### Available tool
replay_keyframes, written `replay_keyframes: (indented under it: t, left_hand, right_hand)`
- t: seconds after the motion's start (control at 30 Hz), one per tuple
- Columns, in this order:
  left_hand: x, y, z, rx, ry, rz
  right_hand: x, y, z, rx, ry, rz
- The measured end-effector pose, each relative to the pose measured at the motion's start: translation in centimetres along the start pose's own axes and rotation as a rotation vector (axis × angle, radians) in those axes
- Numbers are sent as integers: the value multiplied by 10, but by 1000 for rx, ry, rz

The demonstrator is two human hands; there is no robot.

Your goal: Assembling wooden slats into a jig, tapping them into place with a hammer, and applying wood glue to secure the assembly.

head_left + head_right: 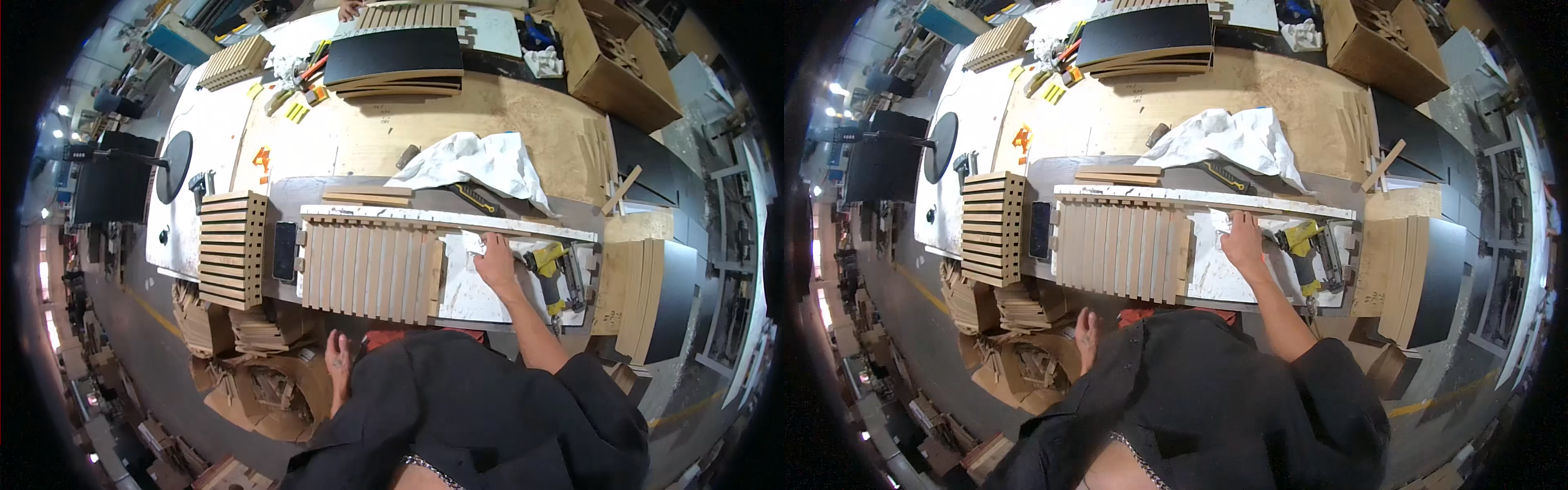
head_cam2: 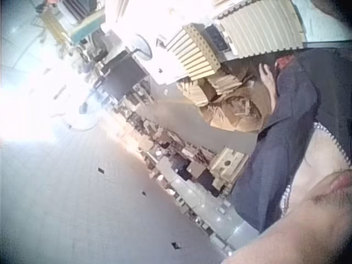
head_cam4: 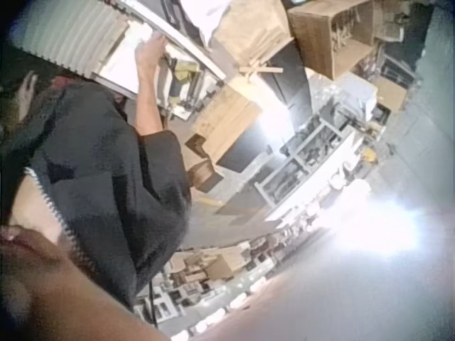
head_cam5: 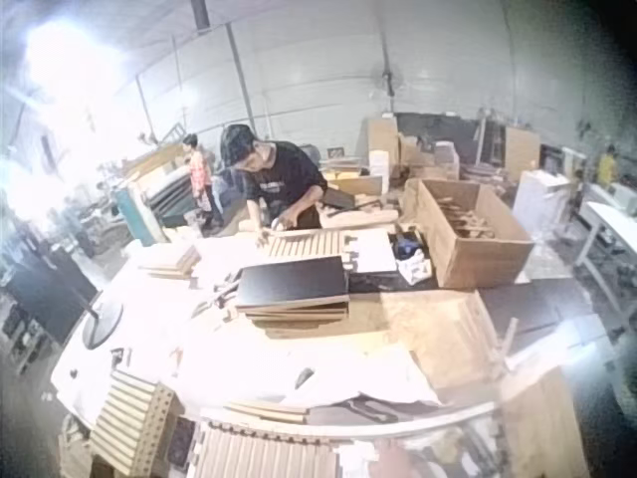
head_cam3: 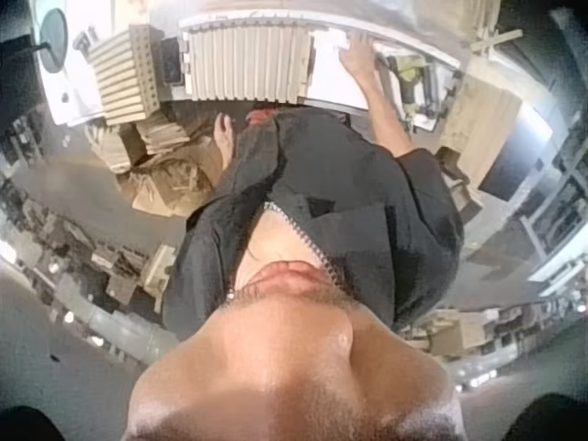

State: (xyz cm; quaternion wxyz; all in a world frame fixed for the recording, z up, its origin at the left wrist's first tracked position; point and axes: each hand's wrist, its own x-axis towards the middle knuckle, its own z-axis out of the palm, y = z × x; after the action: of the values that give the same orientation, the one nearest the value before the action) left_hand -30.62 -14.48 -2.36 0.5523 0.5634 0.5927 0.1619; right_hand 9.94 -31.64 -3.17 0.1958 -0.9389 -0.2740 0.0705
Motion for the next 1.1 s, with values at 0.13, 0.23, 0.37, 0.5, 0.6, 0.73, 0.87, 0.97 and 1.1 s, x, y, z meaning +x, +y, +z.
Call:
replay_keyframes:
  t: [0.13,0.23,0.37,0.5,0.6,0.73,0.87,0.97,1.1]
  left_hand:
    - [63,42,-11,94,-270,170]
    - [67,145,-10,183,-519,266]
    - [116,171,-23,150,-771,500]
    - [117,221,-38,224,-876,780]
    - [86,266,-86,186,-904,857]
    - [63,297,-147,-43,-917,978]
    - [45,310,-193,-251,-880,1061]
    - [46,318,-222,-296,-837,1186]
    - [42,319,-250,-258,-773,1183]
  right_hand:
    - [-17,-18,-63,552,-144,27]
    - [-45,-72,-125,1428,-266,261]
    - [-72,-182,-143,1862,118,44]
    - [-106,-269,-92,2021,406,285]
    - [-129,-338,-89,2167,434,356]
    - [-147,-421,-113,2047,476,179]
    - [-168,-467,-127,1865,485,-37]
    - [-173,-496,-132,1627,586,-177]
    - [-179,-509,-130,1468,520,-231]
